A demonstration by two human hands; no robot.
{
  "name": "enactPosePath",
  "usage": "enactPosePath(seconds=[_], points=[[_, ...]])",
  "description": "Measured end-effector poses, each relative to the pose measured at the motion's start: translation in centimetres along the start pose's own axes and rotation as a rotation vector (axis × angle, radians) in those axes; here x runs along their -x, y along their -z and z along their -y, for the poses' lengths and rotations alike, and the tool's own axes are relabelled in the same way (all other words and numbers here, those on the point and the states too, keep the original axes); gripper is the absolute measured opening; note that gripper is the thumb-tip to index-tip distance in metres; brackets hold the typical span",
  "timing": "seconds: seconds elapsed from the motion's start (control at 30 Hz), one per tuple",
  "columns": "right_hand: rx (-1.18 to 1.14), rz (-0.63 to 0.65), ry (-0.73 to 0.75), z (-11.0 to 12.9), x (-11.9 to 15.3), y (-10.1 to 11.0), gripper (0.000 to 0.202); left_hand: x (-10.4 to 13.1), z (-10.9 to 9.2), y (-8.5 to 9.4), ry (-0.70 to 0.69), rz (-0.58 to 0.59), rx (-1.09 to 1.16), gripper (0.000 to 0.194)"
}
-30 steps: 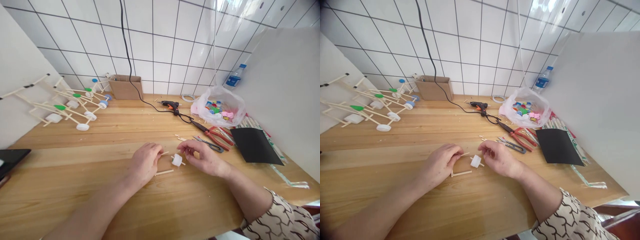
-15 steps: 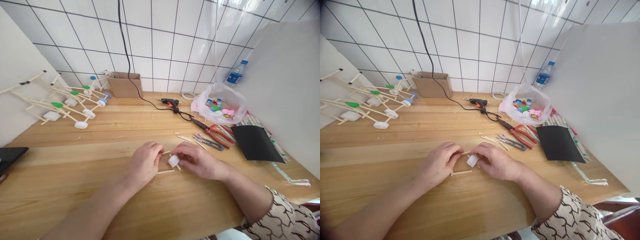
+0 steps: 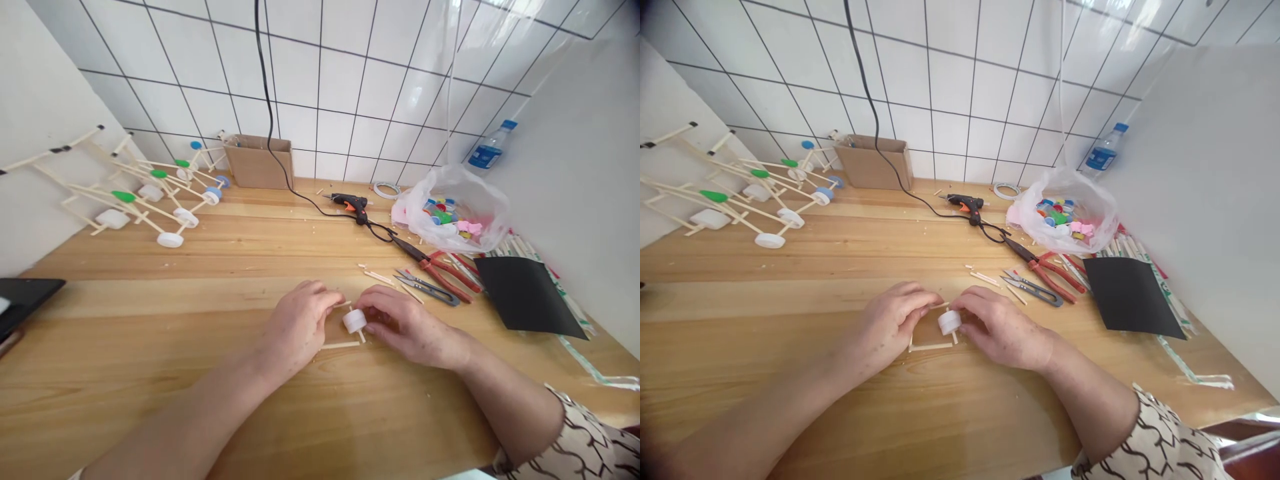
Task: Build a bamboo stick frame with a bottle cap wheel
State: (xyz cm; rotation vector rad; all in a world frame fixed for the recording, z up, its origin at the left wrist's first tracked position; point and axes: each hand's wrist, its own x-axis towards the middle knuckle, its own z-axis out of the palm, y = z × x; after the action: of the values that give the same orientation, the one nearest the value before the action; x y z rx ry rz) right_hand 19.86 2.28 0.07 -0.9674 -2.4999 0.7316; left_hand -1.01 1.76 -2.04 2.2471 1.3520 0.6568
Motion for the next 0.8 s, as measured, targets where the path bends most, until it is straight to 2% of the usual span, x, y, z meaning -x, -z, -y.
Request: enactPosePath(seconds=[0.33, 0.8], points=[[-0.007, 0.014, -0.016, 0.15, -0.14, -0.09, 0.026, -0.19, 0.15, -0.29, -0.015, -0.024, 0.007, 0.034], [-0.014, 0.028, -0.069, 0.33, 0.19, -0.21, 0.025, -0.05, -0.2, -0.03, -0.006, -0.001, 0.048, 0.033]])
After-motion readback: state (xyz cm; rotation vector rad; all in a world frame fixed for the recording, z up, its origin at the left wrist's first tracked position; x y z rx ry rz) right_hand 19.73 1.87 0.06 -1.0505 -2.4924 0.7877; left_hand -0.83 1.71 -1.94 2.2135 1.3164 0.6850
